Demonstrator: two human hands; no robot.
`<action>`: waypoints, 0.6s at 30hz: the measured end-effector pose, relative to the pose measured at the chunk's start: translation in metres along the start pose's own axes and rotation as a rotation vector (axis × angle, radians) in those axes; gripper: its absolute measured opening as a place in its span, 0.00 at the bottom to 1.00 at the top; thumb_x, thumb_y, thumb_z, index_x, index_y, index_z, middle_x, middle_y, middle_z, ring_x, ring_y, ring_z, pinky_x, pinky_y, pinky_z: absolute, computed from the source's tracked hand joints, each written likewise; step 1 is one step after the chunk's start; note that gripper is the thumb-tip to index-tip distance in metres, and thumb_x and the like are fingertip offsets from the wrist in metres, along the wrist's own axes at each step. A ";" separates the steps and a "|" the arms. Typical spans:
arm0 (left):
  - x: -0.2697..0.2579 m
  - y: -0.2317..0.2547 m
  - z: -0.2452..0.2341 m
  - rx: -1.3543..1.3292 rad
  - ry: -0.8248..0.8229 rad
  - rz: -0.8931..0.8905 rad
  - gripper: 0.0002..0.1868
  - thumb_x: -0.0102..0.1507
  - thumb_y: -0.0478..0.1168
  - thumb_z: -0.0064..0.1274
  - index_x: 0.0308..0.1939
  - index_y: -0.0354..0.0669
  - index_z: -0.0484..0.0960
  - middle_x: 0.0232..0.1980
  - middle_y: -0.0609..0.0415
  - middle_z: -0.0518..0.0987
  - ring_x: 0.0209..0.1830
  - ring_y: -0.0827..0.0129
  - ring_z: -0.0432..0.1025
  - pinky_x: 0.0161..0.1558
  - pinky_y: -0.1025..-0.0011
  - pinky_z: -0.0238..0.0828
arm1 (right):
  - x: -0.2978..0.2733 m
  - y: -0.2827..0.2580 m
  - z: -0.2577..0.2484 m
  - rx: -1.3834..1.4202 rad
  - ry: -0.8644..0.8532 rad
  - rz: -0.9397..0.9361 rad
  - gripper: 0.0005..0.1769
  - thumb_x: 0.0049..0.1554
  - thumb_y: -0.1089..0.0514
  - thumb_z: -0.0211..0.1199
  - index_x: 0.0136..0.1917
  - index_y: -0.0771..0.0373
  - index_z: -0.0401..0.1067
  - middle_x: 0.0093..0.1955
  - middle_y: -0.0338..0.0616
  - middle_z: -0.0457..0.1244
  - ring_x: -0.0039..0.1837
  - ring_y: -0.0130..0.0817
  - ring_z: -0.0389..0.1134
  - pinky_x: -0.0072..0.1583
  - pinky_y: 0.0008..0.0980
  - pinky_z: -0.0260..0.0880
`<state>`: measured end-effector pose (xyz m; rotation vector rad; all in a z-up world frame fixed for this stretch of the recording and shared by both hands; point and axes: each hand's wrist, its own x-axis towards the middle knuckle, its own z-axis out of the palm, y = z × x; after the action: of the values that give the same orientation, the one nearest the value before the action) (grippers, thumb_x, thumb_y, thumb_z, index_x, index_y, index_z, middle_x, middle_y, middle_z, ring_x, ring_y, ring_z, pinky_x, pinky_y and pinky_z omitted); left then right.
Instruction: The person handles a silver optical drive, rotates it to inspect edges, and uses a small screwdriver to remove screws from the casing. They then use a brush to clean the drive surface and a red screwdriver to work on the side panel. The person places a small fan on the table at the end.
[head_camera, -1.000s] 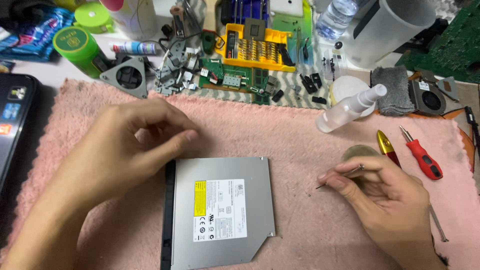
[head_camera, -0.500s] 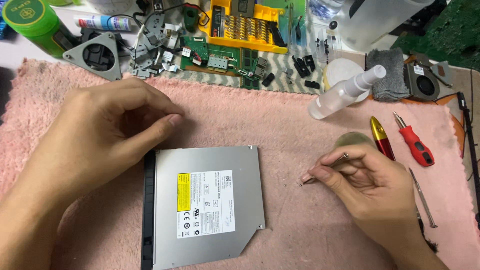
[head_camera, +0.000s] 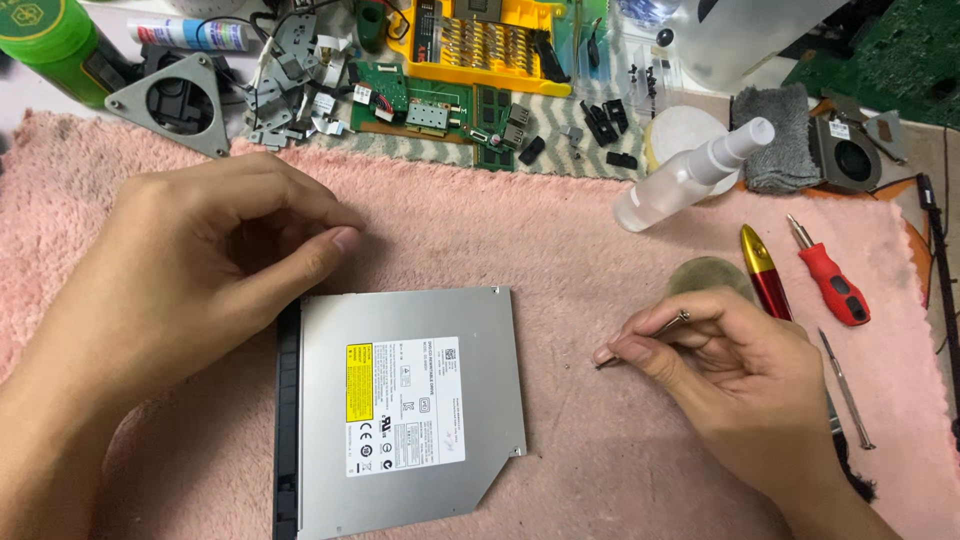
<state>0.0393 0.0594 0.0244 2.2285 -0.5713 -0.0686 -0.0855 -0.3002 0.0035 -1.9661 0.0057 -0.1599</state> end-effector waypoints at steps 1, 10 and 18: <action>0.000 0.000 0.000 0.000 -0.001 -0.002 0.05 0.71 0.39 0.67 0.49 0.48 0.97 0.37 0.64 0.91 0.35 0.77 0.73 0.48 0.75 0.72 | -0.001 0.000 0.000 0.000 -0.001 0.001 0.09 0.59 0.74 0.74 0.51 0.71 0.76 0.43 0.56 0.76 0.47 0.43 0.88 0.58 0.32 0.94; 0.000 0.003 -0.001 0.012 -0.015 -0.036 0.05 0.71 0.40 0.69 0.49 0.53 0.98 0.37 0.64 0.89 0.30 0.78 0.71 0.33 0.75 0.67 | -0.002 -0.005 -0.001 -0.121 -0.020 -0.090 0.11 0.56 0.74 0.76 0.51 0.72 0.77 0.44 0.54 0.76 0.49 0.40 0.88 0.58 0.29 0.94; -0.002 0.022 -0.003 -0.175 -0.193 0.148 0.10 0.67 0.41 0.68 0.51 0.48 0.97 0.47 0.64 0.95 0.39 0.81 0.88 0.39 0.80 0.85 | -0.005 -0.020 0.001 -0.313 0.012 -0.171 0.09 0.59 0.75 0.75 0.49 0.75 0.75 0.44 0.57 0.76 0.48 0.41 0.87 0.57 0.29 0.90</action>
<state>0.0299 0.0498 0.0420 2.0168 -0.8023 -0.2497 -0.0917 -0.2912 0.0214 -2.2778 -0.1372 -0.2973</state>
